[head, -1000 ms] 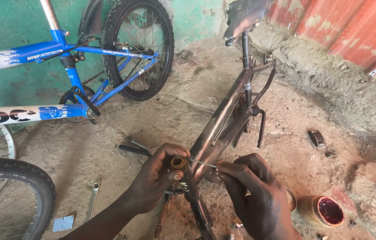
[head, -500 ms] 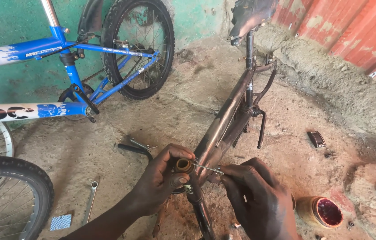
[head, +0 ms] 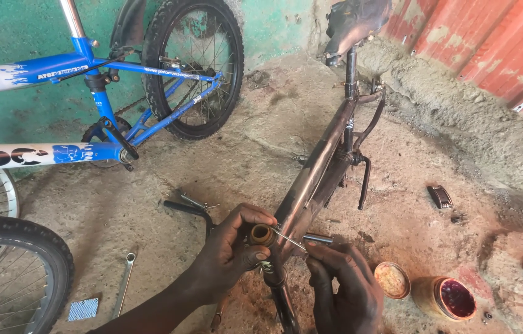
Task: Repairing a bicycle headset by loosening components with an adjustable wrench, adjusting bearings with a pick, and tapping parts with a hammer.
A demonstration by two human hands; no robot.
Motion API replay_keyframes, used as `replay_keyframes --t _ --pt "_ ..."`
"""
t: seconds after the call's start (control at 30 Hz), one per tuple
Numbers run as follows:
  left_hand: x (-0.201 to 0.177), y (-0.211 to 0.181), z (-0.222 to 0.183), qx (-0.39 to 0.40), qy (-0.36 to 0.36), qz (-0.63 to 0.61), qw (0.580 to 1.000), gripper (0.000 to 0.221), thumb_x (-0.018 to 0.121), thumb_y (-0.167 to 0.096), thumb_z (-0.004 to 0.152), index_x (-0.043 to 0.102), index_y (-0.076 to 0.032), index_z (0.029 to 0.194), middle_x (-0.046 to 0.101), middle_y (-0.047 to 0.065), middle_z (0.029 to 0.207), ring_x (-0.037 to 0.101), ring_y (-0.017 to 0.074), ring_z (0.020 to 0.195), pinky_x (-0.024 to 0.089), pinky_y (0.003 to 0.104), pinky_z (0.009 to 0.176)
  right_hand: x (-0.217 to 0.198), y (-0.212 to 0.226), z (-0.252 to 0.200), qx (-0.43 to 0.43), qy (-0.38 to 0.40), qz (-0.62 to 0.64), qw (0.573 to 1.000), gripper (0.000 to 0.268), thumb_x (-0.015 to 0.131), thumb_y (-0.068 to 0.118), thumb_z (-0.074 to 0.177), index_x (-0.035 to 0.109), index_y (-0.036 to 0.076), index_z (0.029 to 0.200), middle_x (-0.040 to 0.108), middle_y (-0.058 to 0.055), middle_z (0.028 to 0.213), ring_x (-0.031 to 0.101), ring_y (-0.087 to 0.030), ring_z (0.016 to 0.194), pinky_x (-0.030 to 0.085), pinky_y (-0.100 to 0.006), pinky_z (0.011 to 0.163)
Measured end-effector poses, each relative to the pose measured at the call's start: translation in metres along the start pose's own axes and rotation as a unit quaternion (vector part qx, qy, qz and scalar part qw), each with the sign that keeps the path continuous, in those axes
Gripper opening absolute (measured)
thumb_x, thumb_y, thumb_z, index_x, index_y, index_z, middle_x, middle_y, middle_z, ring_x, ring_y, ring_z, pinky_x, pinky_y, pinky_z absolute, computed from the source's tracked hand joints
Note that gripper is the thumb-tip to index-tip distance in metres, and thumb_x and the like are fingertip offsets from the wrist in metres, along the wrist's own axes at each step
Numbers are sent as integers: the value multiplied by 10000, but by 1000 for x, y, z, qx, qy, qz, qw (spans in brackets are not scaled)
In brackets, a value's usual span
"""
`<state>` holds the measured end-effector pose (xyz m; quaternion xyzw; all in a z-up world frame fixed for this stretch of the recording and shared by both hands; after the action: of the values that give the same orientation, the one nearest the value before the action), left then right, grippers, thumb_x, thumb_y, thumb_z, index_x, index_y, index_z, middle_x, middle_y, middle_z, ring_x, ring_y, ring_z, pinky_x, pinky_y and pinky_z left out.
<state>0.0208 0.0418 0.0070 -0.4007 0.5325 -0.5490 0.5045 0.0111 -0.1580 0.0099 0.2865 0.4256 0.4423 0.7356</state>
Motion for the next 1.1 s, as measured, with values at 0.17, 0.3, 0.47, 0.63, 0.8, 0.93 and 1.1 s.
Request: replay_keyframes --t 0.17,0.3,0.47,0.63,0.8,0.93,1.1 --pt "3 -3 1 14 5 -5 1000 360 704 -149 889 568 -78 1215 573 80 1240 599 194 1073 516 410 958 -20 2 11 -69 7 -55 996 99 771 45 780 731 67 869 740 -53 783 637 -69 498 514 -205 414" --pt "-2 4 2 26 10 -34 999 394 779 -182 842 595 -109 1183 593 89 1278 643 222 1129 536 425 1000 -44 25 17 -39 17 -74 996 123 779 42 707 750 95 814 722 -20 632 576 -72 436 458 -203 429" --pt "1 -2 1 40 31 -18 999 422 771 -157 845 571 -105 1213 566 85 1301 613 228 1195 513 437 1068 -36 24 19 -30 61 -44 997 117 787 64 683 772 113 789 734 14 630 584 -49 422 452 -188 394" --pt "6 -8 1 58 33 -17 998 370 748 -184 884 575 -97 1199 567 78 1270 615 212 1123 527 420 1010 -43 32 29 -56 77 -80 992 107 777 63 684 759 125 769 722 26 596 569 -41 377 443 -191 354" --pt "9 -12 1 64 35 -17 997 343 735 -151 895 580 -87 1194 562 79 1272 614 197 1112 527 410 1016 -46 43 39 -70 117 -85 987 197 778 48 622 778 163 783 705 52 648 584 -64 430 458 -210 412" --pt "8 -13 1 70 35 -3 997 337 731 -164 901 582 -90 1194 570 75 1272 622 192 1102 535 402 1000 -39 25 32 -82 115 -60 988 153 764 42 652 772 152 758 754 46 688 619 -50 475 477 -194 428" --pt "5 -12 0 87 30 -1 996 349 727 -156 901 567 -80 1202 564 87 1259 618 201 1102 538 398 997 -18 -10 18 -53 137 137 980 77 717 54 810 718 49 887 718 -75 821 697 -115 652 652 -241 597"
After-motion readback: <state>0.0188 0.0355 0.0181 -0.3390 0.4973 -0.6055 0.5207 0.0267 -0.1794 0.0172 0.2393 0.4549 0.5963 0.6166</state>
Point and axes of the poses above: each hand's wrist, its own z-axis towards the middle knuckle, its own x-axis out of the palm, y = z × x, the point moved 5 cm from there along z, towards the middle knuckle
